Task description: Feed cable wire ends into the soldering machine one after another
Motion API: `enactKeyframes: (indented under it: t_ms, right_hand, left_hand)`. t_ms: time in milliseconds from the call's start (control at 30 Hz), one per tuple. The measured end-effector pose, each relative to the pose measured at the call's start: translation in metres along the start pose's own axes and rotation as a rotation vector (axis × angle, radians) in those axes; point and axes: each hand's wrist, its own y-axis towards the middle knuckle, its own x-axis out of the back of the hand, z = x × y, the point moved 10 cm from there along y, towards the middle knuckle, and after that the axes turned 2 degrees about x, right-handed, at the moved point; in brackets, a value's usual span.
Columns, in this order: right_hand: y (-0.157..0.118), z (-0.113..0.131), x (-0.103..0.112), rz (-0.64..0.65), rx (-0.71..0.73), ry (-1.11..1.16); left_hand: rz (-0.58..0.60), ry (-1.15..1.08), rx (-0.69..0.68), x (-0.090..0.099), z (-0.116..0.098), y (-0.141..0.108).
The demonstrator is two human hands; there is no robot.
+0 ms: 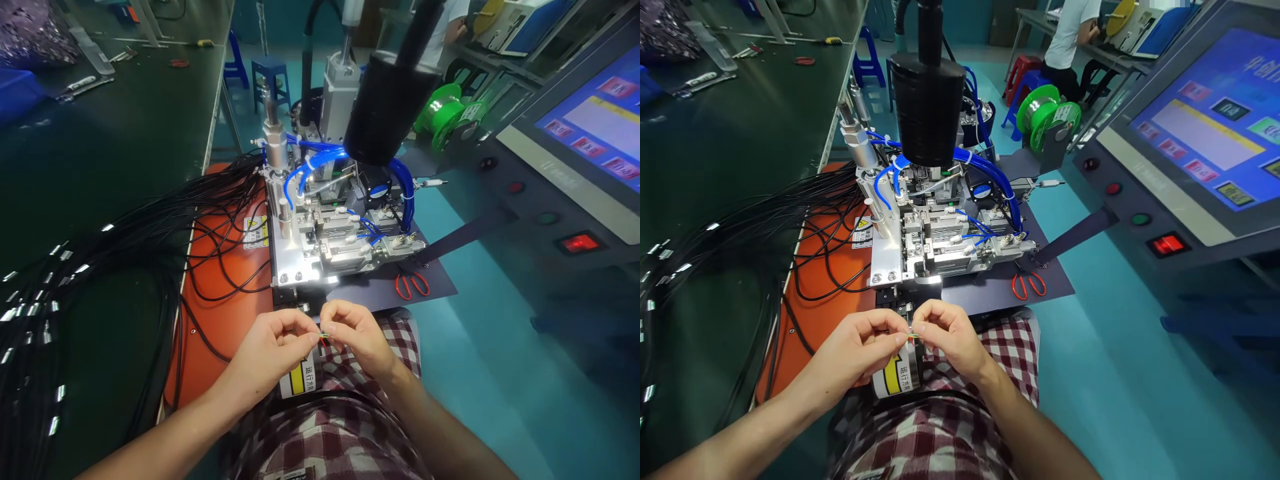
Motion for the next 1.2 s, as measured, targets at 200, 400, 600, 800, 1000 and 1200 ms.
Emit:
enactKeyframes:
  t_ms: [200, 400, 600, 800, 1000, 1200]
  right_hand:
    - [-0.007, 0.004, 0.007, -0.135, 0.034, -0.046]
    - [-0.019, 0.022, 0.007, -0.286, 0.13, -0.367]
    - [-0.019, 0.026, 0.003, -0.299, 0.126, -0.392]
    - [-0.01, -0.007, -0.009, -0.151, -0.084, 0.109]
    - [-0.003, -0.009, 0.004, -0.173, -0.116, 0.049]
    - [0.011, -0.016, 0.017, -0.152, -0.134, -0.079]
  left_hand:
    - [-0.035, -0.08, -0.009, 0.004, 0.004, 0.002]
    - [-0.042, -0.074, -0.019, 0.005, 0.006, 0.003]
    - [-0.118, 0.059, -0.189, 0.01, -0.006, -0.001]
    - [-0.149, 0.219, -0.407, 0.009, -0.021, -0.007]
    - [-0.078, 0.274, -0.277, 0.014, -0.013, 0.003]
    - [-0.237, 0.723, -0.404, 0.028, -0.027, -0.001]
